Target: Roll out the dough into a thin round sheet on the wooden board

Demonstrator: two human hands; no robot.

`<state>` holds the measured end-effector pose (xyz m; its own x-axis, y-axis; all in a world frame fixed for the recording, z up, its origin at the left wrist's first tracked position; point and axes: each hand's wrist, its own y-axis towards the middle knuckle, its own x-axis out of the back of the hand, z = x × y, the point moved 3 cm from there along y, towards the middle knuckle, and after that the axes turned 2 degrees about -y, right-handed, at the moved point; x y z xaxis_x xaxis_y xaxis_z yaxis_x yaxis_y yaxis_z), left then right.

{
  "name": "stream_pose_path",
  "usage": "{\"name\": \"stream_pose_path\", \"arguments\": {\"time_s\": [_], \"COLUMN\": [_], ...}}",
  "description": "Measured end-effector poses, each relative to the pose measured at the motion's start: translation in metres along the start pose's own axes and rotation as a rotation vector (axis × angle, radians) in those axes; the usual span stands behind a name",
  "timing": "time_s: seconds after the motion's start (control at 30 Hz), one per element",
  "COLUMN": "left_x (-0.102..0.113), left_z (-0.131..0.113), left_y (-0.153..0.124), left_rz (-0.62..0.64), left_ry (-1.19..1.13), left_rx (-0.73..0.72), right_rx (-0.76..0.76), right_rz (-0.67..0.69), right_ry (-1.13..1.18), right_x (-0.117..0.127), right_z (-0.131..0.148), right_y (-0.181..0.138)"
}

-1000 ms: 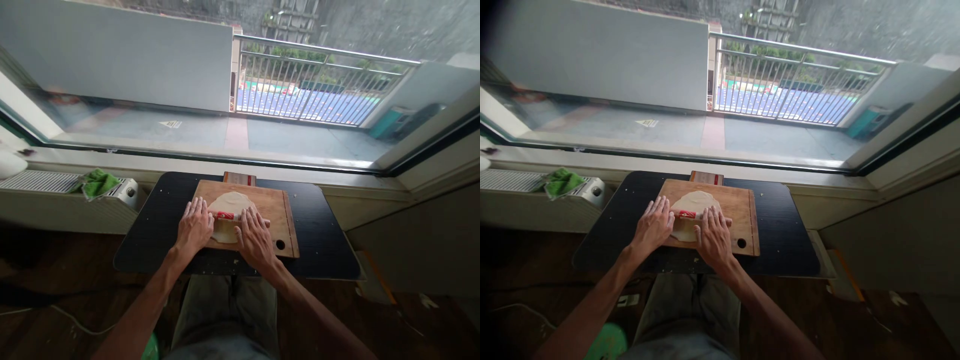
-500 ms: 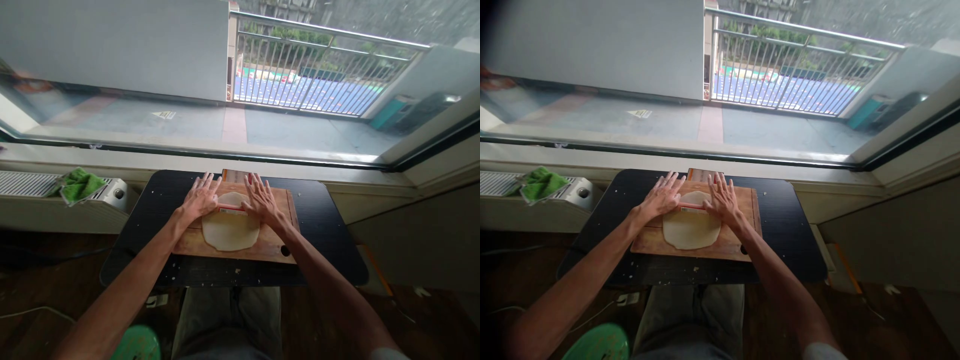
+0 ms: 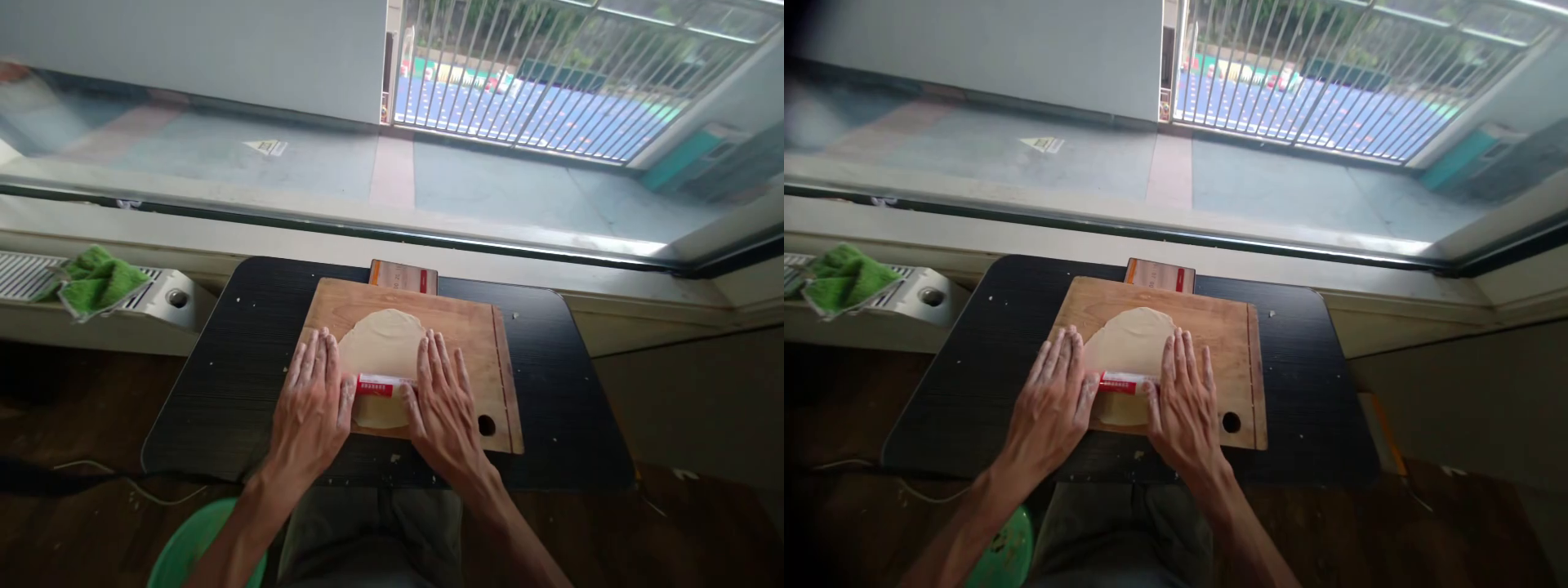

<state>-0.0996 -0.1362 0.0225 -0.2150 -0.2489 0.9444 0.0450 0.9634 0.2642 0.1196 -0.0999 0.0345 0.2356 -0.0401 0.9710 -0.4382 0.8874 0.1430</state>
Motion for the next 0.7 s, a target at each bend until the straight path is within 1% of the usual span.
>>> {"name": "stream_pose_path", "arguments": {"time_s": [0.03,0.07,0.1,0.23,0.27,0.3,0.33,0.37,0.4,0.5,0.53,0.57,0.6,0.63,0.67,0.7], "left_x": [0.0,-0.001,-0.003,-0.014,-0.015,-0.016,-0.016,-0.014,-0.012,0.0,0.002,0.003,0.003,0.002,0.0,-0.003], "left_z": [-0.001,-0.001,0.0,0.01,0.012,0.012,0.011,0.01,0.007,-0.003,-0.007,-0.009,-0.01,-0.01,-0.008,-0.005], "left_y": [-0.001,0.004,0.016,0.096,0.111,0.119,0.118,0.109,0.093,0.027,0.009,-0.003,-0.006,-0.002,0.01,0.028], "left_rz": [-0.006,-0.007,-0.003,0.031,0.043,0.057,0.069,0.072,0.068,0.026,0.02,0.014,0.008,0.012,0.024,0.039], "left_ry": [-0.003,-0.006,-0.012,-0.048,-0.061,-0.068,-0.069,-0.067,-0.058,-0.006,0.01,0.022,0.03,0.032,0.028,0.021], "left_rx": [0.005,0.008,0.009,0.017,0.014,0.011,0.003,-0.001,0.0,0.033,0.037,0.039,0.043,0.047,0.048,0.046], "right_rx": [-0.001,-0.005,-0.014,-0.063,-0.05,-0.036,-0.017,0.0,0.02,0.084,0.101,0.123,0.141,0.147,0.144,0.139], "right_rz": [-0.009,-0.008,0.001,0.096,0.14,0.163,0.165,0.149,0.111,-0.011,-0.033,-0.048,-0.049,-0.042,-0.026,-0.004], "right_ry": [0.0,0.001,0.002,-0.004,0.004,0.006,0.003,-0.004,-0.015,-0.013,-0.001,0.014,0.025,0.03,0.029,0.029], "right_x": [-0.001,-0.002,-0.003,-0.003,-0.002,-0.001,0.001,0.002,0.004,0.005,0.004,0.003,0.001,-0.001,-0.002,-0.003], "right_z": [0.0,-0.002,-0.006,-0.03,-0.033,-0.033,-0.031,-0.026,-0.019,0.005,0.01,0.013,0.014,0.012,0.008,0.002], "right_y": [0.0,0.005,0.017,0.086,0.098,0.104,0.102,0.093,0.078,0.017,0.0,-0.01,-0.014,-0.009,0.002,0.02]}}
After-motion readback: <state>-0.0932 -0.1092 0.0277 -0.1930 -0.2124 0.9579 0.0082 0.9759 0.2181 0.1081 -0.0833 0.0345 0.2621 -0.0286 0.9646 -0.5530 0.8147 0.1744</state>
